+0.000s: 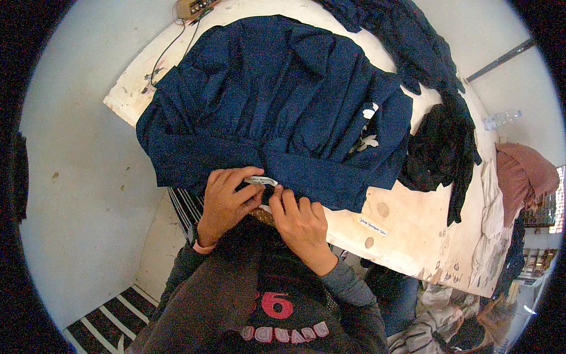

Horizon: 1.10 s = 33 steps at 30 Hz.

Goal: The person uses a small blade to cut loose threads and tags from a dark blue garment laid on a white table. They repeatedly lift and reposition the fabric to access different areas, removing small pieces of thread and a label.

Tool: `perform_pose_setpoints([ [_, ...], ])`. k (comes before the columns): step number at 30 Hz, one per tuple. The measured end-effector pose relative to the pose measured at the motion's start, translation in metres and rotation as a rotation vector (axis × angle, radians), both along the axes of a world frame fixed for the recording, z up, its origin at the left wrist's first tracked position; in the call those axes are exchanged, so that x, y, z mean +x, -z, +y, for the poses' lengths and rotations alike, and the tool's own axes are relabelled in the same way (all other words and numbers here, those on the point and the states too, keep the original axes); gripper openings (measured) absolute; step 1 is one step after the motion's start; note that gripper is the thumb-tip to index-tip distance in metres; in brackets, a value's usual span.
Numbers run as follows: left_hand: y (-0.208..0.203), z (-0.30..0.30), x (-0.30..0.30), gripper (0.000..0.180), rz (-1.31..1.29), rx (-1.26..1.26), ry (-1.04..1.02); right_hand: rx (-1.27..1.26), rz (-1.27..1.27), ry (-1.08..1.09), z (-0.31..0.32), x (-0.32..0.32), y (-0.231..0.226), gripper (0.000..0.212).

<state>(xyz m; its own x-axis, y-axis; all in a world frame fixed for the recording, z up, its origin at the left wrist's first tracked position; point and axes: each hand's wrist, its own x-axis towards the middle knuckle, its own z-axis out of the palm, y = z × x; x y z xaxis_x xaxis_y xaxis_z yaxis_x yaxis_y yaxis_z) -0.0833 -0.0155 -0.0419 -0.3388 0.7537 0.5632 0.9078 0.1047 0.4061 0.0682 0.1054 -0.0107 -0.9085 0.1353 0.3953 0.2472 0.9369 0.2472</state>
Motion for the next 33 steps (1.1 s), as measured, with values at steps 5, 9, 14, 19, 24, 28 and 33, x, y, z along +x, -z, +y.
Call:
perform_pose_setpoints([
  [5,0.0,-0.012,-0.004,0.025,-0.037,0.076,-0.052,-0.095,-0.004,0.008,0.003,0.002,0.002,0.025],
  [9,0.012,-0.032,-0.006,0.023,-0.049,0.09,-0.074,-0.321,0.063,-0.08,0.005,-0.003,0.0,0.03],
  [14,0.014,-0.035,-0.005,0.02,-0.127,0.205,-0.071,-0.44,0.106,-0.146,-0.002,-0.015,0.001,0.032],
  [19,0.018,-0.034,-0.006,0.023,-0.276,0.206,-0.074,-0.442,0.183,-0.154,-0.007,-0.029,0.004,0.029],
  [24,0.014,-0.032,-0.005,0.021,-0.291,0.21,-0.103,-0.383,0.133,-0.155,-0.011,-0.034,0.005,0.023],
  [28,0.011,-0.049,-0.003,0.02,-0.246,0.22,-0.141,-0.477,0.14,-0.143,-0.005,-0.029,0.004,0.022],
  [33,0.042,-0.152,-0.023,0.015,-0.441,0.079,-0.569,-0.594,0.361,0.039,0.028,-0.002,-0.01,0.025],
])
